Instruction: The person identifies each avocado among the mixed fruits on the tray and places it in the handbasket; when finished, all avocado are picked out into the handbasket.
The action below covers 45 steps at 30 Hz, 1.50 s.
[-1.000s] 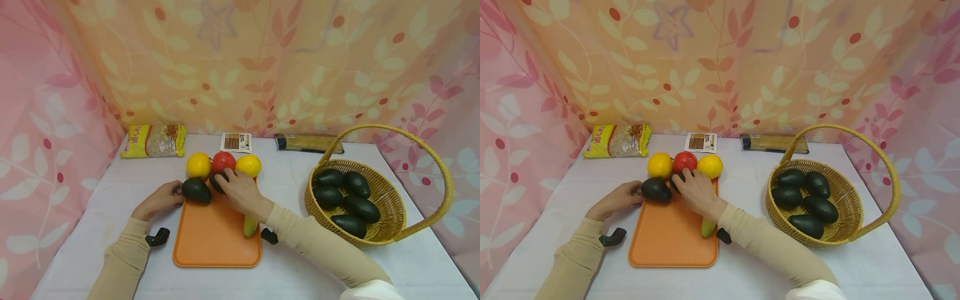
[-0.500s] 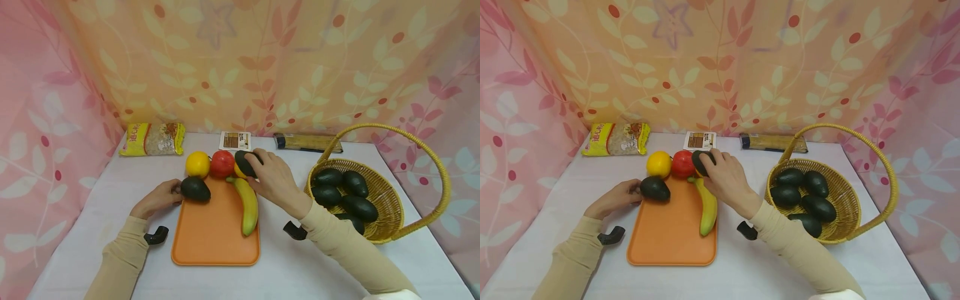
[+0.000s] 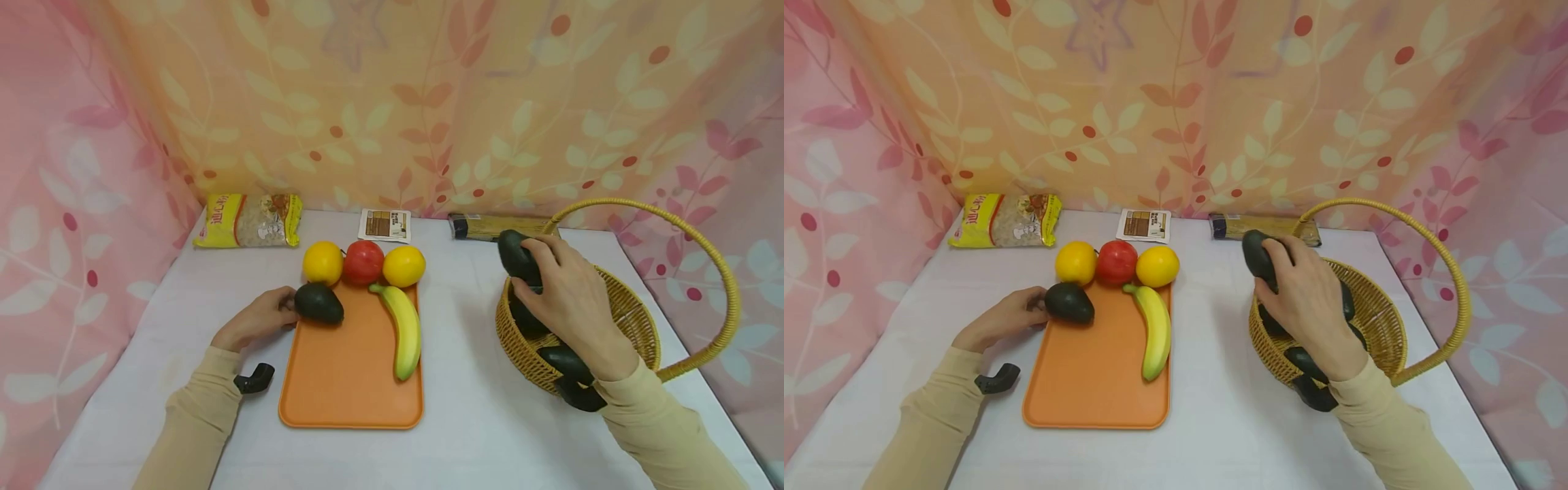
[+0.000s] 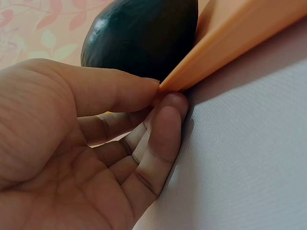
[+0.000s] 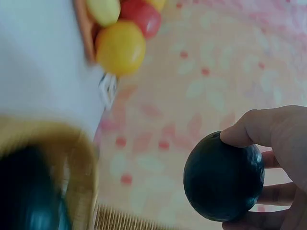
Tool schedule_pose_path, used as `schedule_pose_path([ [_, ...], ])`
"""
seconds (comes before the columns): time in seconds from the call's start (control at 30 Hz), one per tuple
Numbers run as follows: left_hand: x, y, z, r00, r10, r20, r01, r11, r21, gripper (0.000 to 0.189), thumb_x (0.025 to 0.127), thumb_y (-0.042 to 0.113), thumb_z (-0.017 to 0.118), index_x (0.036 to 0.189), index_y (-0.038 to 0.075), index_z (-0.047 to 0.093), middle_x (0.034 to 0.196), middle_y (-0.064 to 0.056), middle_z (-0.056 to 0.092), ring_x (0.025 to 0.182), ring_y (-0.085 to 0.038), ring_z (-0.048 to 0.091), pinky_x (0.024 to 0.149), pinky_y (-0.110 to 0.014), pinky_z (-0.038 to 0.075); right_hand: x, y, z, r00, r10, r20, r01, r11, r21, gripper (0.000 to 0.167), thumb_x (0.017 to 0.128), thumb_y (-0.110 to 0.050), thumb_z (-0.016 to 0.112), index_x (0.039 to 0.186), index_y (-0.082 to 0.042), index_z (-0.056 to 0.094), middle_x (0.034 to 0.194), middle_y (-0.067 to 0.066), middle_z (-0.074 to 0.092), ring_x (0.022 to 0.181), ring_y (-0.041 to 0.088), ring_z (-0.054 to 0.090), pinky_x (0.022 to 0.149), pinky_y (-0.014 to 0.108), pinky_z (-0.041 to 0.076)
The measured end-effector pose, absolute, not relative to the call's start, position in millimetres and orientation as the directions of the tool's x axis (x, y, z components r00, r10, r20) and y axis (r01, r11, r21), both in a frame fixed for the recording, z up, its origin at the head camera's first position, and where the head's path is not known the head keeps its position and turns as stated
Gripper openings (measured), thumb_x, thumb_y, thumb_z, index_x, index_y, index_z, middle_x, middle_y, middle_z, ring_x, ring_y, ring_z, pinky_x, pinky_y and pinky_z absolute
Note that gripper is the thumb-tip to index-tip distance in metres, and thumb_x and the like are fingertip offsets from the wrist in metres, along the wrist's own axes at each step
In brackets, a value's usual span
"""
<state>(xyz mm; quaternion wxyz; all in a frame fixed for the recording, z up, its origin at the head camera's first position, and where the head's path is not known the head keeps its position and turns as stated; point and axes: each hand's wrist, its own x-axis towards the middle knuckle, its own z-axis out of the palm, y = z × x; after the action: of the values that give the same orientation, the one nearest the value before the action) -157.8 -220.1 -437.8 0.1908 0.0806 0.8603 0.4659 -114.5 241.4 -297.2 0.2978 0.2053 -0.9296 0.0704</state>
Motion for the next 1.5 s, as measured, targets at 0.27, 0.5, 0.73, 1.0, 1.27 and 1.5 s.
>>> schedule_pose_path([
  [0.27,-160,-220,-437,-0.915,0.31,-0.26,-0.04,0.568,0.822,0.033,0.089,0.01,0.062,0.117,-0.005,0.053,0.092,-0.011,0.061,0.079,-0.018,0.058,0.073,-0.029,0.049,-97,298,-298,-0.801,-0.22,0.556,-0.274,0.962,-0.014,0.059,0.069,-0.011,0.083,0.121,0.001,0.057,0.115,0.026,0.058,0.08,0.044,0.06,0.063,0.06,0.051],
  [0.5,-158,-221,-437,-0.913,0.295,-0.282,-0.059,0.587,0.807,0.034,0.089,0.013,0.061,0.118,-0.004,0.054,0.093,-0.011,0.061,0.08,-0.018,0.058,0.074,-0.028,0.048,-92,324,-319,-0.801,-0.153,0.579,-0.176,0.984,0.018,0.058,0.07,-0.009,0.079,0.12,0.006,0.054,0.103,0.034,0.056,0.07,0.052,0.056,0.055,0.064,0.046],
  [0.73,-156,-220,-440,-0.91,0.309,-0.275,-0.054,0.569,0.82,0.032,0.088,0.01,0.061,0.115,-0.005,0.054,0.091,-0.011,0.06,0.078,-0.017,0.057,0.073,-0.029,0.049,-84,339,-347,-0.837,-0.063,0.544,-0.018,0.996,0.088,0.038,0.073,-0.006,0.064,0.103,0.008,0.046,0.082,0.039,0.047,0.058,0.058,0.046,0.043,0.061,0.036],
  [1.0,-156,-219,-440,-0.915,0.309,-0.259,-0.043,0.564,0.825,0.032,0.088,0.01,0.062,0.115,-0.005,0.054,0.092,-0.01,0.059,0.079,-0.018,0.057,0.072,-0.029,0.049,-79,350,-363,-0.84,-0.03,0.542,0.014,0.997,0.077,0.028,0.072,-0.004,0.059,0.093,0.008,0.044,0.075,0.04,0.044,0.056,0.061,0.043,0.04,0.061,0.032],
  [1.27,-156,-219,-441,-0.915,0.31,-0.257,-0.041,0.564,0.825,0.033,0.088,0.01,0.062,0.116,-0.005,0.053,0.091,-0.01,0.06,0.078,-0.017,0.057,0.071,-0.029,0.049,-80,360,-368,-0.861,-0.046,0.507,-0.02,0.998,0.055,0.022,0.072,-0.003,0.055,0.088,0.008,0.045,0.07,0.04,0.046,0.047,0.054,0.04,0.036,0.057,0.029],
  [1.5,-156,-218,-438,-0.916,0.299,-0.268,-0.05,0.577,0.815,0.032,0.089,0.011,0.061,0.115,-0.004,0.054,0.091,-0.009,0.059,0.078,-0.017,0.057,0.071,-0.028,0.048,-82,365,-368,-0.927,0.011,0.374,0.002,1.0,-0.023,0.027,0.074,-0.004,0.056,0.094,0.011,0.045,0.069,0.037,0.043,0.046,0.052,0.042,0.037,0.06,0.034],
])
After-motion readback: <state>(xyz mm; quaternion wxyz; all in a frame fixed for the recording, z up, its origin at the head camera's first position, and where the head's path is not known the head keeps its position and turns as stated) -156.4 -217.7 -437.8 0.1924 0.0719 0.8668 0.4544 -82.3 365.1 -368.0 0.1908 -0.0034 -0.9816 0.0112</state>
